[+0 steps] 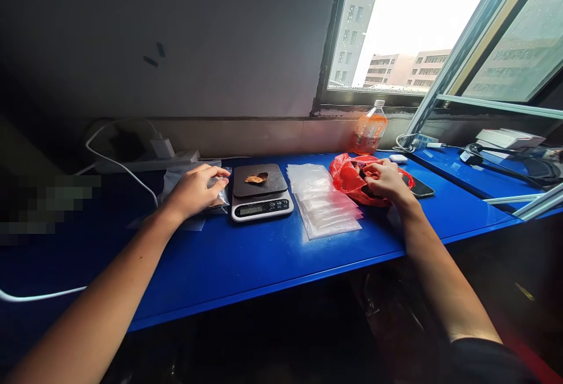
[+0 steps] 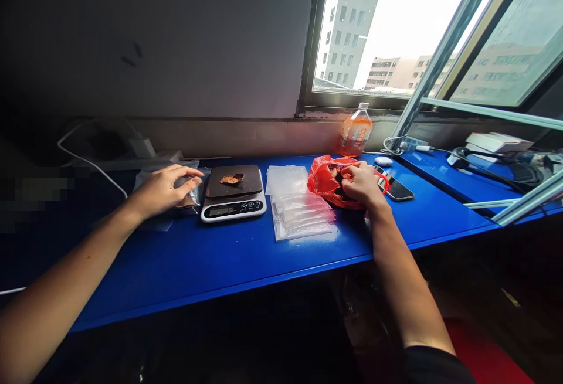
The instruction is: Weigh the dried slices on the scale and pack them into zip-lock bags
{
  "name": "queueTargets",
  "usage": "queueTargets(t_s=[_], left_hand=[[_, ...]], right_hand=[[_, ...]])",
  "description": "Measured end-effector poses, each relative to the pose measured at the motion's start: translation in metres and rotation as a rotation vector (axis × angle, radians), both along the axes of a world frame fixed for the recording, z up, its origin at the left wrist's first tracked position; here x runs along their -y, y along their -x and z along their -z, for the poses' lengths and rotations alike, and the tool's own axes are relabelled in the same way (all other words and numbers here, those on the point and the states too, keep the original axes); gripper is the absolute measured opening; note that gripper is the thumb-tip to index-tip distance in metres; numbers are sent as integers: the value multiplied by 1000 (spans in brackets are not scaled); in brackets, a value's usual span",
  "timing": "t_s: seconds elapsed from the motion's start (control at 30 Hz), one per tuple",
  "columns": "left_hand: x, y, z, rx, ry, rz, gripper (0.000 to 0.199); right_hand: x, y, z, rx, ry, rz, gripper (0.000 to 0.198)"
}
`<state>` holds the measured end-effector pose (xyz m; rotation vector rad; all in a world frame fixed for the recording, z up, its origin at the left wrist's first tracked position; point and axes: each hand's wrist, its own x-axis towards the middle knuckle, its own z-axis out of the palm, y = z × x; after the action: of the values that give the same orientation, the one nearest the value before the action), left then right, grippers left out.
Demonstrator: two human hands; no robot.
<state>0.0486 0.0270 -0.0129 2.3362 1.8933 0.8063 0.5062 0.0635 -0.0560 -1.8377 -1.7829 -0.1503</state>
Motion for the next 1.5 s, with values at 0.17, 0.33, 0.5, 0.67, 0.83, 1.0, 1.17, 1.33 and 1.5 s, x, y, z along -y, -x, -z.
queueTargets(t_s=[0.17,0.33,0.5,0.67,0.83,1.0,1.17,1.33,1.5], left_hand=[[-1,1,1,-17,4,13,45],[-1,1,1,-19,31,5,47],[0,1,0,-29,32,2,46],[0,0,-1,-46,53,-9,48],[0,0,-2,-48,64,0,48],[2,-1,-2,-63,66,3,47],[6,-1,-6,-43,72,26,47],[10,2,-12,-38,53,22,44],[10,10,-11,-22,113,25,44]], right_hand=[[-2,18,-3,109,43,-115,40],[-10,18,0,86,-8,-293,39],[-12,10,-1,38,-145,-373,31],[-6,14,-1,133,-161,-522,23],[-1,8,-5,-110,-269,-371,9],[4,2,-10,-712,-297,-166,21],[16,18,-25,-1147,-265,-293,27],[28,48,-49,-1257,-182,-415,32],[22,97,-74,-1263,62,-515,23]])
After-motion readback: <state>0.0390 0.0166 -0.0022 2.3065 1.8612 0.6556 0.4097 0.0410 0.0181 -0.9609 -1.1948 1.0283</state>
